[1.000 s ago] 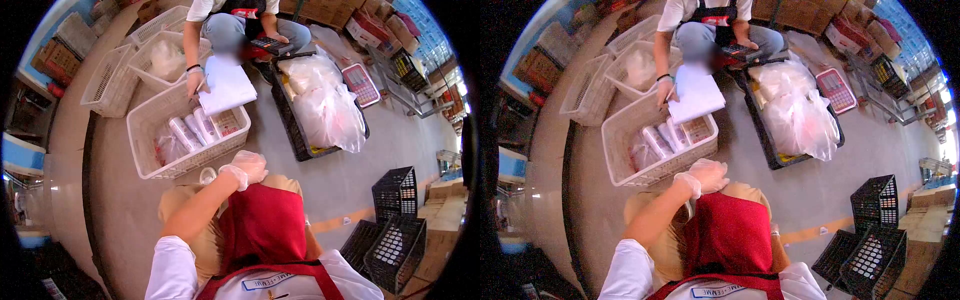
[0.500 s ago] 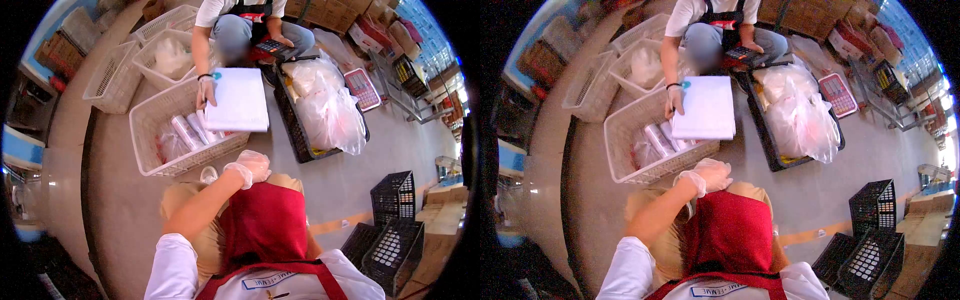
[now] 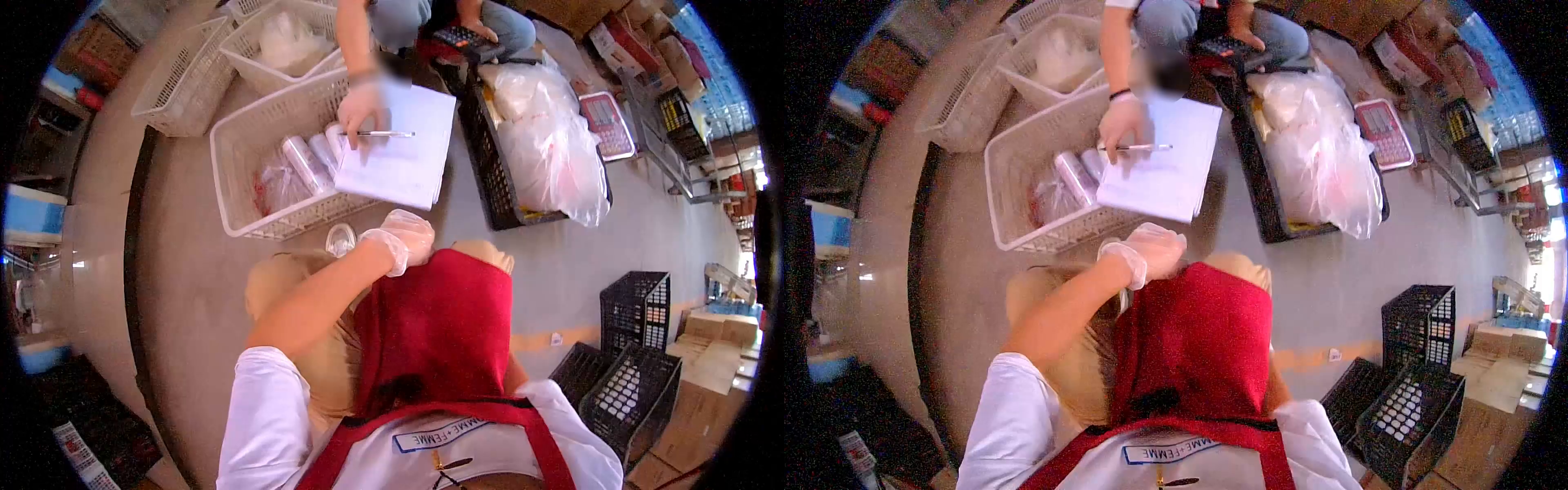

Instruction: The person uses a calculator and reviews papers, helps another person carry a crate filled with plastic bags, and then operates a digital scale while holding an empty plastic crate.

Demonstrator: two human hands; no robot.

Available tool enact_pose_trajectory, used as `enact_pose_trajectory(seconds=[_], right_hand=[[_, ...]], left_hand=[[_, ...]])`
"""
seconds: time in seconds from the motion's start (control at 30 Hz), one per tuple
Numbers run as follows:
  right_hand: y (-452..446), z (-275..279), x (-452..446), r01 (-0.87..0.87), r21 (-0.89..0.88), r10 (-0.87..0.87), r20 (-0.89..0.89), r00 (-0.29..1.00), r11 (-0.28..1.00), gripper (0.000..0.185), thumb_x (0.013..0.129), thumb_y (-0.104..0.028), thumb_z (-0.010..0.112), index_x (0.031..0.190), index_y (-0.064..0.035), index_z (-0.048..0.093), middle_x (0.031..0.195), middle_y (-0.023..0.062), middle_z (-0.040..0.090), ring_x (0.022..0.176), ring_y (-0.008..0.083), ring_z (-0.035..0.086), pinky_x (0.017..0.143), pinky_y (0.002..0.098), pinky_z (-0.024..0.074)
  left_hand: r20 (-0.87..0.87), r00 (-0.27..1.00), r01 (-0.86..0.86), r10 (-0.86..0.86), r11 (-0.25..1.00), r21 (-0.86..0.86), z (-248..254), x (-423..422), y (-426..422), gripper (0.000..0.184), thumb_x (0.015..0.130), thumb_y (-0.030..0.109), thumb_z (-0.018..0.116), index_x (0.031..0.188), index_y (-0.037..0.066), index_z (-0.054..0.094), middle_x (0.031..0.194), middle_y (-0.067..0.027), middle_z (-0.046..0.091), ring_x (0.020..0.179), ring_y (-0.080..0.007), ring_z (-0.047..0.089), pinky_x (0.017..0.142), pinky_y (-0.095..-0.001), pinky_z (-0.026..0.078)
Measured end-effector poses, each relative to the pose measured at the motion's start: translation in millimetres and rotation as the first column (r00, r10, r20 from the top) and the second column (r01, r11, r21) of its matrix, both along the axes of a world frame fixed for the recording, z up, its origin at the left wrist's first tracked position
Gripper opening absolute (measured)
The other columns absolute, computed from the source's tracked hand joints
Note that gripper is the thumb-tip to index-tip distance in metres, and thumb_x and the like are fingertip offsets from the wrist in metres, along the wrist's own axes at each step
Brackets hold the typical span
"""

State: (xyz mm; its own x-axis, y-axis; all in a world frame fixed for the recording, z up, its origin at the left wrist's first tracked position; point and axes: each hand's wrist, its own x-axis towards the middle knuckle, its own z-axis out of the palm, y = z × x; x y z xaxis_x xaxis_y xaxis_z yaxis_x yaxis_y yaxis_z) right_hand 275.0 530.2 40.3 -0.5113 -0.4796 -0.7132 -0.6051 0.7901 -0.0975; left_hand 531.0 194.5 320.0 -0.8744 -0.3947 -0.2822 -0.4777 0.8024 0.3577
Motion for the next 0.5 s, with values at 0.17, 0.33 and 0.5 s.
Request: enact_pose_trajectory(seconds=[0.17,0.33,0.5], right_hand=[[7.9,5.2,-2.5,0.013,-0.009,-0.013,-0.004,1.000,1.000,0.021,0.079,-0.028,0.056,0.079,-0.0083,0.064,0.080,0.0125,0.064,0.073,0.0298,0.060,0.062,0.0406,0.0464],[15.3,12.8,-8.0,0.049,-0.036,-0.050,-0.025,0.998,0.998,0.021,0.079,-0.027,0.056,0.077,-0.0081,0.064,0.079,0.0122,0.064,0.071,0.0293,0.060,0.061,0.0405,0.0464],[30.1,24.9,-29.0,0.140,-0.173,-0.155,-0.075,0.985,0.975,0.020,0.079,-0.027,0.057,0.076,-0.0080,0.064,0.077,0.0120,0.064,0.069,0.0289,0.061,0.060,0.0403,0.0463]], left_hand=[[0.216,0.976,-0.013,-0.025,0.985,0.175,26.5,23.8,12.1,0.024,0.077,0.018,0.055,0.071,-0.004,0.062,0.079,-0.0228,0.063,0.078,-0.0340,0.063,0.071,-0.0423,0.050],[0.190,0.981,-0.069,0.047,0.991,0.111,14.2,40.1,11.0,0.030,0.081,0.026,0.056,0.078,-0.003,0.063,0.081,-0.0223,0.063,0.081,-0.0348,0.062,0.076,-0.0416,0.048],[0.158,0.987,0.014,-0.027,0.997,0.079,22.5,42.1,12.4,0.035,0.082,0.031,0.056,0.079,-0.003,0.063,0.077,-0.0210,0.063,0.079,-0.0353,0.062,0.074,-0.0432,0.047]])
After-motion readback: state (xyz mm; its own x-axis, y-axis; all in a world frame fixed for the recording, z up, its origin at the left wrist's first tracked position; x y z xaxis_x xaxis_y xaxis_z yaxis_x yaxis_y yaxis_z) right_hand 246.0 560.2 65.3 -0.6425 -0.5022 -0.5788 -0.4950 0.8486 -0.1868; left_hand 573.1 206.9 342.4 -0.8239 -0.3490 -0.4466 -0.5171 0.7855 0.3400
